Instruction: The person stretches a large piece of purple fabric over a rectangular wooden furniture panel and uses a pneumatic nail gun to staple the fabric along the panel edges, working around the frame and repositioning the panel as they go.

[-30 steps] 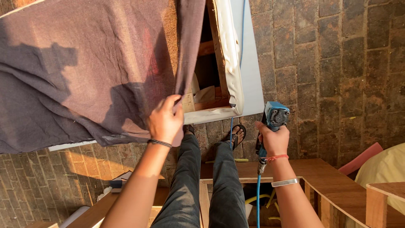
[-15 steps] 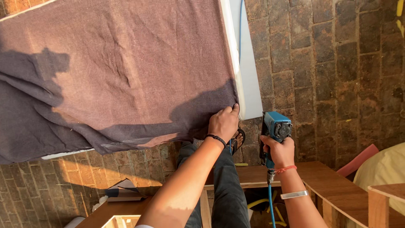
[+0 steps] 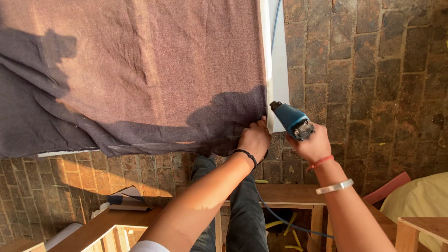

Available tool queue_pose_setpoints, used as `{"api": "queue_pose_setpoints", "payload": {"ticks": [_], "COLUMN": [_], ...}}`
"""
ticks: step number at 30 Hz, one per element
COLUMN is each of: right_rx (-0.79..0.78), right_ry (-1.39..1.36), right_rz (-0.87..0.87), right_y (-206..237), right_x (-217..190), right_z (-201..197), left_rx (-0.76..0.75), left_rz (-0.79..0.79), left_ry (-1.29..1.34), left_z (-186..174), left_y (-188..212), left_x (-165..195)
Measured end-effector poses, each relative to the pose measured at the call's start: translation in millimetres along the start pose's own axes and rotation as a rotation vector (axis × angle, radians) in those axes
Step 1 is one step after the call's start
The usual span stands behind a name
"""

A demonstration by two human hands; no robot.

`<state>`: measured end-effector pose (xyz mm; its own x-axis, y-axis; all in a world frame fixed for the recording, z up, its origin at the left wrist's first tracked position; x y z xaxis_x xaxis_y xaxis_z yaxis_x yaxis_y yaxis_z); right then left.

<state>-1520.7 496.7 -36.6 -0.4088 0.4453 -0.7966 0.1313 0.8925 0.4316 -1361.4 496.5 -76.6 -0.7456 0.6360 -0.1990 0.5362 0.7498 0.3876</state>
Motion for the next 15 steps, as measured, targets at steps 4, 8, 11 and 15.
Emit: {"api": "queue_pose_setpoints", "payload": {"ticks": [4, 8, 11, 15], "right_rx": [-0.044, -0.078, -0.116, -0.147], "right_ry": [0.200, 0.278, 0.287, 0.292], "right_rz": [0.014, 0.099, 0.151, 0.115], "right_y": [-26.3, -36.1, -35.8, -31.6], "right_x": [-14.3, -13.0, -8.8, -11.8], "right_z": [12.0, 18.3, 17.8, 17.0], "left_rx": [-0.021, -0.114, -0.083, -0.038], "left_rz": [-0.040, 0.000, -0.048, -0.067], "left_ry": [-0.017, -0.047, -0.017, 0.012], "left_z": [-9.0, -7.2, -9.4, -8.3], "left_y": [-2.7, -4.7, -4.1, 0.2], "left_x": [-0.2, 3.9, 0.0, -2.7]}}
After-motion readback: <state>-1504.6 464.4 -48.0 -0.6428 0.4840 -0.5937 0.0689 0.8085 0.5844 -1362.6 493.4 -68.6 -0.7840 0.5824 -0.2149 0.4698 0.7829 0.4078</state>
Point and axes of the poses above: each hand's wrist, its own y-axis away from the middle knuckle, its own z-axis out of the palm, x = y × z, the point moved 8 cm from there along -y, towards the middle knuckle, and after that the axes turned 8 degrees about -y, right-handed, at the moved point
